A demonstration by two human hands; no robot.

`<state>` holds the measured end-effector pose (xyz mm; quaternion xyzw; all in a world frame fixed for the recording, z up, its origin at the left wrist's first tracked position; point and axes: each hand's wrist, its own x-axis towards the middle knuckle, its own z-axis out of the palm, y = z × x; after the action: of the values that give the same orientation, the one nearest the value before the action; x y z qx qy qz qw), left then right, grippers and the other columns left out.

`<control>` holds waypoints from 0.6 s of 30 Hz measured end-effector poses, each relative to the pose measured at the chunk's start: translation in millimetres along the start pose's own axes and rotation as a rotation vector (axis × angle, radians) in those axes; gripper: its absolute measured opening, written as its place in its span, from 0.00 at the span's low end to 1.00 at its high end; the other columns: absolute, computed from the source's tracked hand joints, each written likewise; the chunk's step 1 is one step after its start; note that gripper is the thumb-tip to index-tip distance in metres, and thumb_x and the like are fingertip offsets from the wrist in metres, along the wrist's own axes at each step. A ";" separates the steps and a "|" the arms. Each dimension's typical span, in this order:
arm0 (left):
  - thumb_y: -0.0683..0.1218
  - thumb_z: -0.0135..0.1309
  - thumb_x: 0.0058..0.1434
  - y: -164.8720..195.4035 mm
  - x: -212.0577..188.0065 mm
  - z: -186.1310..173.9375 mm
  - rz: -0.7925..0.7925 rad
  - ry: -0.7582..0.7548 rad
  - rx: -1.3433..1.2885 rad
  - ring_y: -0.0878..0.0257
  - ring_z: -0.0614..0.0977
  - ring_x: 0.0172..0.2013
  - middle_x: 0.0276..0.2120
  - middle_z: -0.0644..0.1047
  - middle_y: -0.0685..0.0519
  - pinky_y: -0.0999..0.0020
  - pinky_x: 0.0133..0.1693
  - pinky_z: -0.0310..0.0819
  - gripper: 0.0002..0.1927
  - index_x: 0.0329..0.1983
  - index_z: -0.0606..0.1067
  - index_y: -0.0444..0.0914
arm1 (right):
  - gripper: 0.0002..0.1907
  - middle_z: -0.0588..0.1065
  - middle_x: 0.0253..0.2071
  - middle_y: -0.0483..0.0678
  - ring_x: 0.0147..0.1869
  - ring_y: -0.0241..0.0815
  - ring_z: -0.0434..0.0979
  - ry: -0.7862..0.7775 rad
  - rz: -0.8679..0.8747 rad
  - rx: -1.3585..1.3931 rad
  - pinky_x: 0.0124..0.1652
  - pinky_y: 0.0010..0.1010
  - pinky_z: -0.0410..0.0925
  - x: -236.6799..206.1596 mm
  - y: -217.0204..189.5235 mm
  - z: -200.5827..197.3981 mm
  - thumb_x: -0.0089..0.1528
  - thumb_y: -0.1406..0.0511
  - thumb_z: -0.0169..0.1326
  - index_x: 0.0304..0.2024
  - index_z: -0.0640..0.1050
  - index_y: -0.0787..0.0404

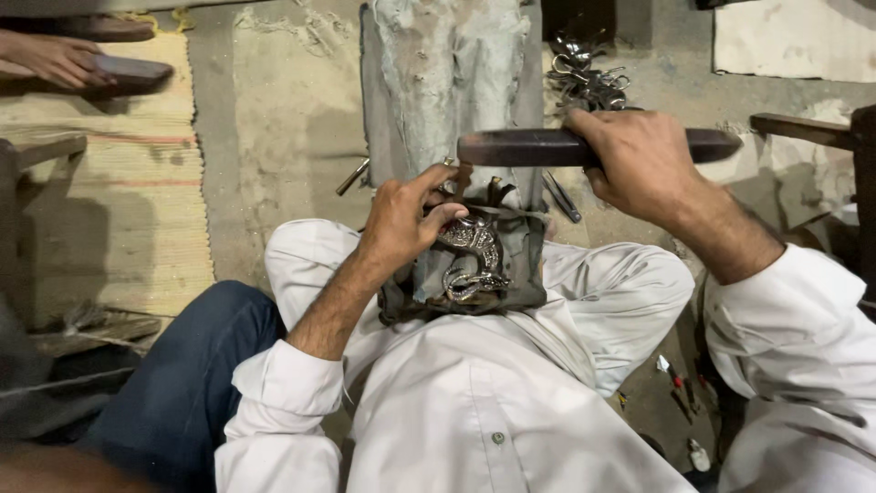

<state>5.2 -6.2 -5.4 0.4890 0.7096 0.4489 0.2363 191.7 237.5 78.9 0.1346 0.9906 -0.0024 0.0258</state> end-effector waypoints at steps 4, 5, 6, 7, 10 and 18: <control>0.46 0.67 0.60 -4.5 -1.7 4.3 0.079 0.083 -0.009 0.53 0.88 0.43 0.41 0.84 0.41 0.62 0.38 0.85 0.24 0.58 0.74 0.34 | 0.22 0.78 0.38 0.52 0.41 0.53 0.81 0.257 -0.010 0.124 0.41 0.44 0.72 -2.5 2.1 -3.0 0.56 0.71 0.58 0.54 0.73 0.59; 0.46 0.67 0.60 -5.6 -2.1 6.1 0.074 0.087 0.010 0.53 0.88 0.43 0.41 0.84 0.42 0.62 0.37 0.85 0.25 0.58 0.74 0.35 | 0.23 0.78 0.38 0.53 0.41 0.54 0.81 0.269 0.046 0.214 0.42 0.43 0.72 -2.0 2.6 -3.1 0.57 0.70 0.58 0.56 0.72 0.61; 0.46 0.67 0.60 -6.8 -2.6 7.3 0.068 0.092 0.032 0.53 0.89 0.43 0.40 0.84 0.42 0.62 0.37 0.84 0.25 0.58 0.74 0.35 | 0.24 0.77 0.38 0.54 0.40 0.54 0.81 0.283 0.101 0.306 0.42 0.42 0.72 -0.8 3.4 -3.5 0.59 0.70 0.58 0.58 0.71 0.63; 0.46 0.67 0.60 -7.3 -3.7 8.8 0.063 0.099 0.022 0.53 0.89 0.43 0.40 0.84 0.42 0.63 0.39 0.85 0.24 0.58 0.75 0.35 | 0.22 0.77 0.36 0.52 0.37 0.52 0.81 0.156 0.087 0.180 0.38 0.41 0.72 1.1 2.8 -1.9 0.61 0.70 0.57 0.58 0.72 0.61; 0.46 0.67 0.60 -9.7 -2.8 7.9 0.047 0.127 -0.022 0.54 0.89 0.42 0.40 0.85 0.43 0.64 0.42 0.86 0.24 0.58 0.75 0.36 | 0.17 0.79 0.32 0.48 0.33 0.48 0.82 -0.090 0.041 -0.135 0.33 0.40 0.72 8.8 0.4 4.4 0.64 0.69 0.56 0.56 0.74 0.55; 0.45 0.67 0.59 -0.6 14.9 -3.8 0.084 -0.059 -0.059 0.55 0.88 0.38 0.40 0.85 0.43 0.63 0.38 0.82 0.25 0.59 0.74 0.38 | 0.27 0.79 0.31 0.55 0.36 0.61 0.80 -0.113 0.094 0.284 0.37 0.52 0.70 -3.2 11.2 7.9 0.56 0.60 0.63 0.57 0.73 0.56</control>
<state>-4.1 5.7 -2.5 0.5241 0.6677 0.4645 0.2526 198.2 247.4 71.2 0.1829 0.9698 -0.1489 0.0624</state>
